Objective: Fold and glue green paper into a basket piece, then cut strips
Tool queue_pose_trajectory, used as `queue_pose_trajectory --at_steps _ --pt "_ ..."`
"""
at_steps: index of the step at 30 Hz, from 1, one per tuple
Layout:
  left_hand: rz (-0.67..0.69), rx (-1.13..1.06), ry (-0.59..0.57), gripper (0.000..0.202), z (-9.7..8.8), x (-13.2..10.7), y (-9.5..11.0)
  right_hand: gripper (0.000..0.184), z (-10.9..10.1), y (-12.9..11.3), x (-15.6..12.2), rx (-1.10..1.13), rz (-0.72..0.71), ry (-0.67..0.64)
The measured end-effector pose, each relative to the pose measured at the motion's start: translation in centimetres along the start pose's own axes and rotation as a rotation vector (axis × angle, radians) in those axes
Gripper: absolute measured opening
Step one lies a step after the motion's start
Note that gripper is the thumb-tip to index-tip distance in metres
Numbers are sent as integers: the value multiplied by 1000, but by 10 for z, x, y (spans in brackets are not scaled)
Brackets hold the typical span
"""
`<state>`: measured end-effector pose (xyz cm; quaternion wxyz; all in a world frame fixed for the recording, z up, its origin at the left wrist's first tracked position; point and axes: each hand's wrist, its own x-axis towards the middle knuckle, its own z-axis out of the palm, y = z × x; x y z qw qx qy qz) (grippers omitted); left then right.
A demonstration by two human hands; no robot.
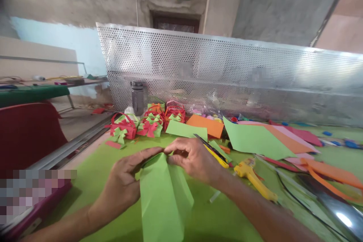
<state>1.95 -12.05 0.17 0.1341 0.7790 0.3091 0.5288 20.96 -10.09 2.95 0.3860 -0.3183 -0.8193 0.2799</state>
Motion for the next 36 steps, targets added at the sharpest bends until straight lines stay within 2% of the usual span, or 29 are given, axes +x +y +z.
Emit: queue_pose_trajectory --at_steps 3,11,20,22,29,36 --pt "38 -10 21 38 -2 0 0 12 6 -2 -2 -43 -15 -1" --pt "160 -41 34 19 -8 2 -8 5 15 -6 -8 -206 -154 10" --pt "265 -33 2 13 -11 3 -9 12 18 -7 -12 -273 -378 133" --pt "293 -28 -11 16 -11 3 -9 9 19 -12 -14 -301 -363 154" --pt "375 58 -91 24 -12 2 -12 7 22 -23 -16 -337 -167 157" --pt "307 28 -60 11 -9 3 -12 10 22 -23 -17 -384 -143 126"
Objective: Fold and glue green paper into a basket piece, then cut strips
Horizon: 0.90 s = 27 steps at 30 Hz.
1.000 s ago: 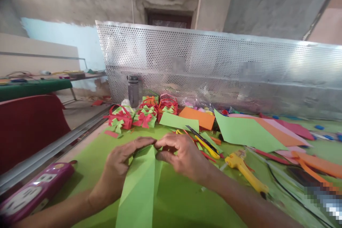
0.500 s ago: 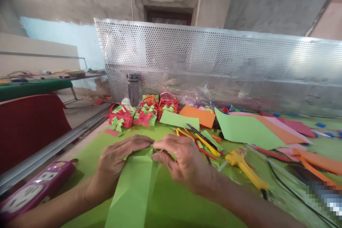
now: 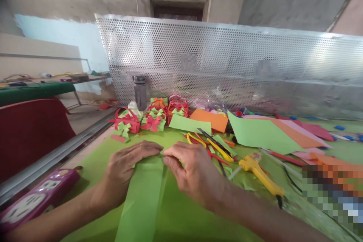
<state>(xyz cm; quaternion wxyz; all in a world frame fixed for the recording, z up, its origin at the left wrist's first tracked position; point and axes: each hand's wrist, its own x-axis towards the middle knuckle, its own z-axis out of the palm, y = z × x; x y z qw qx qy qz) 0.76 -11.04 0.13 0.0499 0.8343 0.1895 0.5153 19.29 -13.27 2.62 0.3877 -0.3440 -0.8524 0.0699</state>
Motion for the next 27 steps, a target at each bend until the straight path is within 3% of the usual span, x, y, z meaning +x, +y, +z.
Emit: queue_pose_trajectory --at_steps 8,14,18,22,27 --pt "-9 11 -20 13 -1 -1 0 15 -1 -1 -1 -61 16 -53" --pt "46 54 -82 14 -2 1 3 26 -4 -2 -4 -247 16 -220" --pt "6 61 -130 12 -1 1 4 33 -7 -3 -6 -401 -83 -314" --pt "-41 51 -156 11 0 -2 3 26 -9 -5 -5 -518 -201 -336" --pt "-39 82 -154 11 1 0 4 24 -6 -8 -4 -666 -244 -331"
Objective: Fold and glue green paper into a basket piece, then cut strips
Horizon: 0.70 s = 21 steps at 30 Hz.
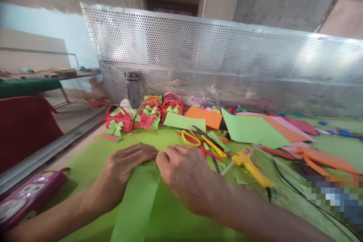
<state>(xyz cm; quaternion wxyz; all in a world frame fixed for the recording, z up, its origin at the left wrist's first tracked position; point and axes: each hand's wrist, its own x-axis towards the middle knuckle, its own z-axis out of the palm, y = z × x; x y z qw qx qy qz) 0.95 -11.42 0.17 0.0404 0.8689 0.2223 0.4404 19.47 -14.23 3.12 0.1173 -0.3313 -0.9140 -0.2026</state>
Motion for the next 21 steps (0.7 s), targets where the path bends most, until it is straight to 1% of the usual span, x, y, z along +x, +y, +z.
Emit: queue_pose_trajectory --at_steps 4,6,10,12,15,17,18,21 --pt "-18 -13 -18 11 0 0 1 26 2 0 0 2 19 19" --pt "-30 -28 -33 12 0 0 1 27 2 0 0 22 29 2" --pt "-45 -27 -58 11 0 0 2 30 2 0 1 -1 -6 -32" --pt "-37 -13 -67 15 1 0 3 32 2 0 2 -35 -15 -35" --pt "-27 24 -74 19 1 0 4 28 3 -1 3 -73 -26 -49" --pt "-42 67 -59 21 2 -2 3 26 4 -2 3 -95 -46 -38" --pt "-47 88 -46 25 3 -3 2 25 5 -2 3 -104 -55 -29" --pt "-47 124 -19 47 6 -7 -1 27 7 -1 2 -96 -64 -22"
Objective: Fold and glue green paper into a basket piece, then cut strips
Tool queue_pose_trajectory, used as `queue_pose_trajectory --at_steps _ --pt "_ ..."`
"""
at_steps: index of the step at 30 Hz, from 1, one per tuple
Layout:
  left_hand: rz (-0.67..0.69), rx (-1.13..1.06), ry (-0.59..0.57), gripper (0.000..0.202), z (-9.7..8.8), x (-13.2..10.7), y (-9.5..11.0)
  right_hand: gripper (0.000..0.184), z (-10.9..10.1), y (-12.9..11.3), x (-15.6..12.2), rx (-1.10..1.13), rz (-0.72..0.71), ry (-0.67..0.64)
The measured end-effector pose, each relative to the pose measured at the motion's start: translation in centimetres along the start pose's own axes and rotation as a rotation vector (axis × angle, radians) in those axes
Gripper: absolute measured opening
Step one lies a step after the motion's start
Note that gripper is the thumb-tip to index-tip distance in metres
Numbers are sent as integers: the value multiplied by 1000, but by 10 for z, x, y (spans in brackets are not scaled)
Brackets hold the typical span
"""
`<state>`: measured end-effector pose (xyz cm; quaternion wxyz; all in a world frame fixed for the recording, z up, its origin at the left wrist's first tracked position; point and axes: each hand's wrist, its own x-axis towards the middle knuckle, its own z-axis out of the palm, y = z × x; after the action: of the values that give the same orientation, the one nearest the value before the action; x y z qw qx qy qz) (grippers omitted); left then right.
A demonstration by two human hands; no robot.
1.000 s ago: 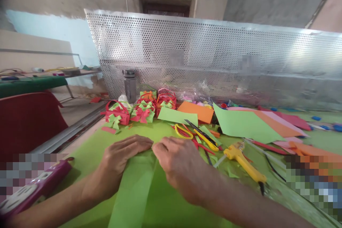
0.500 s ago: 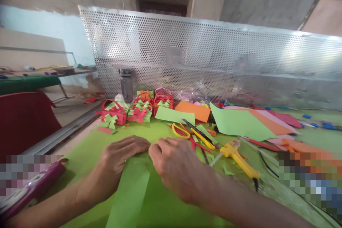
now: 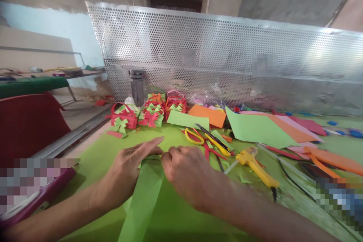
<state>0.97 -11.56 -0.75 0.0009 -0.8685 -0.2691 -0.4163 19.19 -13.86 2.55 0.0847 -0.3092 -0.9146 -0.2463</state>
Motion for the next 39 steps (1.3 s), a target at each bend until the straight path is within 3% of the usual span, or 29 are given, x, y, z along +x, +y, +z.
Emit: queue_pose_trajectory --at_steps 5,11,18,22,26,29,31,33,36,38,39 --pt "4 14 -14 69 2 -3 0 29 -1 1 2 39 11 -63" --pt "5 30 -13 71 3 -2 3 26 -2 -3 1 -19 -41 -129" --pt "-163 -78 -49 60 3 1 5 32 7 0 1 -30 16 -182" --pt "-297 -229 -104 57 -11 10 5 34 16 11 1 3 95 -161" --pt "-356 -396 -154 38 -25 19 -1 31 25 21 2 45 162 -143" --pt "-329 -336 -156 33 -30 22 -12 25 27 27 5 130 252 -178" --pt "-328 -248 -217 34 -33 22 -20 21 27 30 7 188 300 -202" --pt "-348 -225 -381 42 -35 20 -25 18 28 35 8 227 324 -208" --pt "-366 -269 -601 90 -34 17 -27 15 31 43 10 291 338 -200" --pt "-399 -255 -578 108 -27 15 -26 16 33 46 10 344 351 -198" --pt "-422 -225 -527 103 -22 15 -25 17 34 47 10 372 357 -197"
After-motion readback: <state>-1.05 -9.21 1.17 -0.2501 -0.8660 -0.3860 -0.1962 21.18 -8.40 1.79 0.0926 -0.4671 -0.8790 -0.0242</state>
